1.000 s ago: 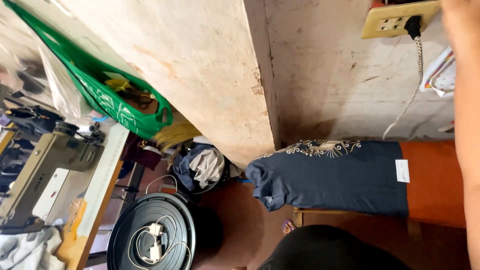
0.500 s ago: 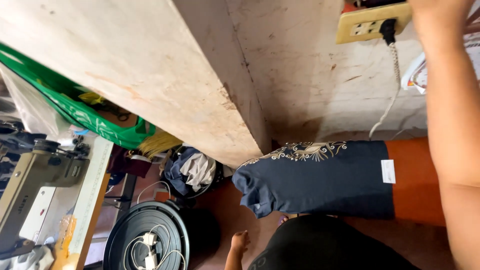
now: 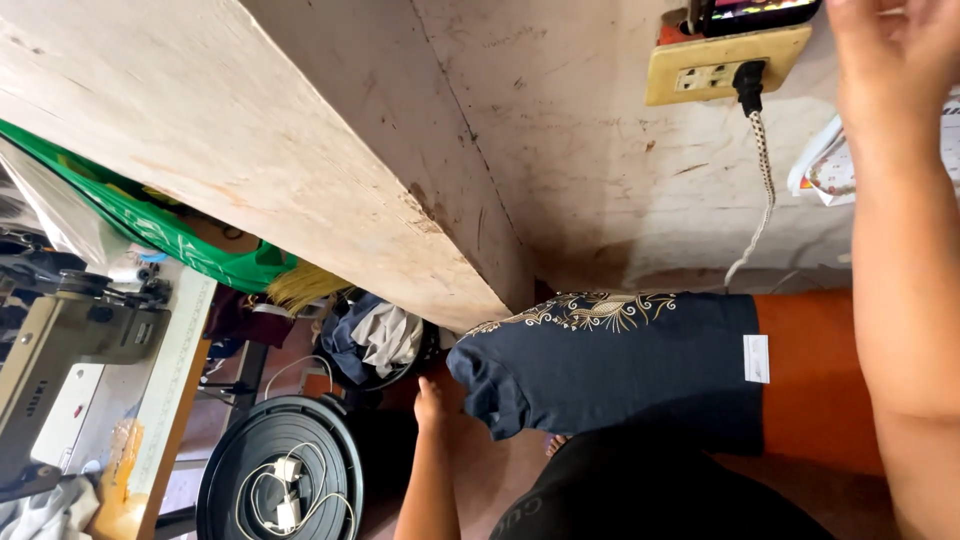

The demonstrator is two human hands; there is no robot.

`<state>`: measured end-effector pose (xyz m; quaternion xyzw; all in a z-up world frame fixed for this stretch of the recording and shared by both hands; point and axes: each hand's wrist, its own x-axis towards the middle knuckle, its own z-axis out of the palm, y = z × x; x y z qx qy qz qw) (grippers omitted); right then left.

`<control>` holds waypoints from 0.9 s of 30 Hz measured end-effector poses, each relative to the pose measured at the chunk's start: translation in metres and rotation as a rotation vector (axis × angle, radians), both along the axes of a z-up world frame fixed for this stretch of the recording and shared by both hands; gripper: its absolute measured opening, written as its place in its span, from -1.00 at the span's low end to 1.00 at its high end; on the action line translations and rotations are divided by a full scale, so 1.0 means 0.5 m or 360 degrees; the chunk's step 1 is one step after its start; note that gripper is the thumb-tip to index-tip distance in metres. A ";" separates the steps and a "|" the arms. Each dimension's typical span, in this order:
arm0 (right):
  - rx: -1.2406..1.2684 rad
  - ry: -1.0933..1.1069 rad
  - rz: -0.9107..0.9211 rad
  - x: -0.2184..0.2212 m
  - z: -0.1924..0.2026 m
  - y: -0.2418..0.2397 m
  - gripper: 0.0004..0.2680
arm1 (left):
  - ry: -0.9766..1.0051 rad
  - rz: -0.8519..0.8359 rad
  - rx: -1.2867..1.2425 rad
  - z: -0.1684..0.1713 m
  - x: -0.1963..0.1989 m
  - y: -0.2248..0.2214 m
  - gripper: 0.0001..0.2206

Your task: Ironing a dark blue garment with gold embroidery on an ironing board using a steam iron and spray bottle

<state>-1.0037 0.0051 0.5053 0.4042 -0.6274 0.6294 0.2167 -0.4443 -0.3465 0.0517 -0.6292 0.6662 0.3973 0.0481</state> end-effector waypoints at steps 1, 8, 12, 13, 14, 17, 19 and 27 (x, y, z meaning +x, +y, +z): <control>0.0066 -0.0093 -0.0097 0.003 -0.012 0.013 -0.88 | -0.0133 -0.0341 -0.0050 0.027 -0.040 -0.013 -0.49; 0.0109 0.0097 0.0029 0.091 -0.032 0.094 -0.81 | 0.0552 0.0320 0.0236 0.080 -0.143 -0.068 -0.44; 0.0051 -0.0125 -0.0013 0.123 -0.056 0.138 -0.80 | 0.0610 0.0305 0.0212 0.071 -0.168 -0.082 -0.49; 0.0029 -0.0305 -0.0048 0.136 -0.061 0.146 -0.81 | 0.0635 0.0313 0.0202 0.068 -0.172 -0.084 -0.51; 0.0025 -0.0306 -0.0063 0.155 -0.056 0.154 -0.81 | 0.0634 0.0298 0.0203 0.062 -0.176 -0.083 -0.51; 0.0058 -0.0296 -0.0071 0.215 -0.050 0.159 -0.77 | 0.0690 0.0325 0.0182 0.042 -0.184 -0.081 -0.55; 0.0026 -0.0482 -0.0107 0.257 -0.056 0.149 -0.88 | 0.0753 0.0374 0.0163 0.029 -0.188 -0.075 -0.59; 0.1015 -0.0770 0.0583 0.464 -0.147 0.035 -0.85 | 0.0919 0.0460 0.0125 -0.032 -0.163 -0.069 -0.66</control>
